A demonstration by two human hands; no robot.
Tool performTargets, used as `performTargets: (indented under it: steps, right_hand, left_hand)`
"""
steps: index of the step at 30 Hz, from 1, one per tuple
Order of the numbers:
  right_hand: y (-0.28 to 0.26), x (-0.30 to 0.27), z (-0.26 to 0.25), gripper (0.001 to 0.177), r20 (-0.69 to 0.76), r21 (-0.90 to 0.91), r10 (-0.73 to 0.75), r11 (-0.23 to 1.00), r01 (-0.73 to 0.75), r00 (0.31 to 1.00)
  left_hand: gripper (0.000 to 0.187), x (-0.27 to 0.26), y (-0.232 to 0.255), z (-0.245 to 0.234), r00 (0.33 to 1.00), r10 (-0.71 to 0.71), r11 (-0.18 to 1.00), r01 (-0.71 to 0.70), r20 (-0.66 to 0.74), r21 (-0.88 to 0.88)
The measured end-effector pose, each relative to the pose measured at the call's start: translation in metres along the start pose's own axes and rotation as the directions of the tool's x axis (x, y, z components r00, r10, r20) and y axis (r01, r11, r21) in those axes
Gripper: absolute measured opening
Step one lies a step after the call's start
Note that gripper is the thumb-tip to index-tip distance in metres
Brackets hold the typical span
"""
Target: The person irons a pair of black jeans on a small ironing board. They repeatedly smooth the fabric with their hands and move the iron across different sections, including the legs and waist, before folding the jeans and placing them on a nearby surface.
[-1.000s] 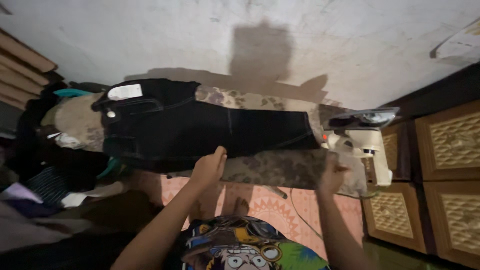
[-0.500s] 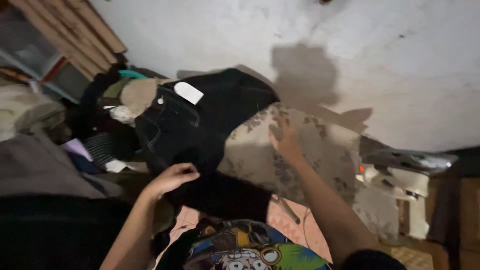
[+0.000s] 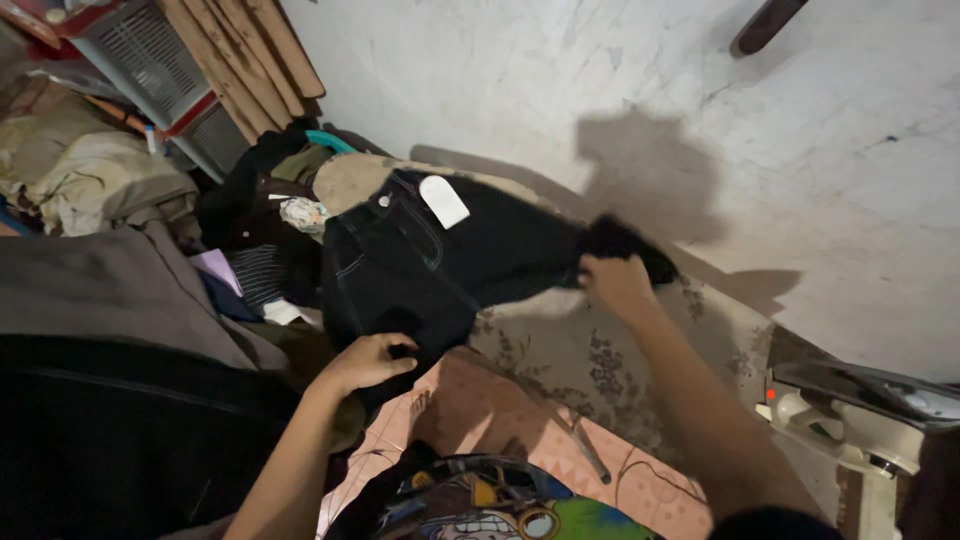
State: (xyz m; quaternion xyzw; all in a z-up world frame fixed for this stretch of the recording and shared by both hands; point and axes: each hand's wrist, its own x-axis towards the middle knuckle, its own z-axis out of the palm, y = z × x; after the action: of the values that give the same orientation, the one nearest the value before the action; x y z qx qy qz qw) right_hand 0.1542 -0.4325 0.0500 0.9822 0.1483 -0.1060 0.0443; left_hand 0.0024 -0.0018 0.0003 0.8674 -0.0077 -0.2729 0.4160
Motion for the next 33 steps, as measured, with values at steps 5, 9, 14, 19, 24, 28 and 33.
performTargets:
  steps: [5, 9, 14, 19, 24, 28, 33]
  right_hand:
    - [0.045, -0.061, 0.001, 0.065, -0.226, 0.646, -0.072, 0.735, 0.204, 0.972]
    - [0.075, -0.098, 0.043, 0.069, -0.089, 0.482, 0.109, 0.875, -0.053, 0.99]
    - [0.096, -0.148, 0.089, 0.096, 0.155, 0.52, 0.297, 0.786, -0.333, 0.942]
    - [0.124, -0.18, 0.101, 0.064, -0.007, 0.531, 0.275, 0.815, -0.23, 0.961]
    - [0.132, -0.197, 0.038, 0.045, 0.351, 0.776, 0.227, 0.472, -0.418, 0.908]
    - [0.127, -0.207, -0.001, 0.046, 0.471, 0.582, 0.259, 0.627, -0.518, 0.843]
    - [0.136, -0.217, 0.014, 0.05, 0.327, 0.793, 0.228, 0.462, -0.397, 0.917]
  left_hand:
    - [0.05, 0.026, 0.013, -0.012, 0.995, 0.088, 0.987, -0.081, -0.051, 0.138]
    - [0.06, 0.067, 0.04, -0.005, 0.859, 0.405, 0.869, -0.254, -0.315, 0.425]
    - [0.061, 0.125, 0.067, 0.013, 0.781, 0.593, 0.678, -0.35, -0.199, 0.646]
    - [0.067, 0.143, 0.094, -0.007, 0.883, 0.37, 0.829, -0.174, -0.288, 0.531]
    - [0.087, 0.196, 0.084, -0.063, 0.943, 0.029, 0.903, 0.117, -0.332, 0.412]
    - [0.068, 0.242, 0.052, -0.077, 0.936, 0.148, 0.809, 0.071, -0.32, 0.583]
    - [0.055, 0.197, 0.097, -0.12, 0.866, 0.207, 0.894, 0.02, -0.454, 0.447]
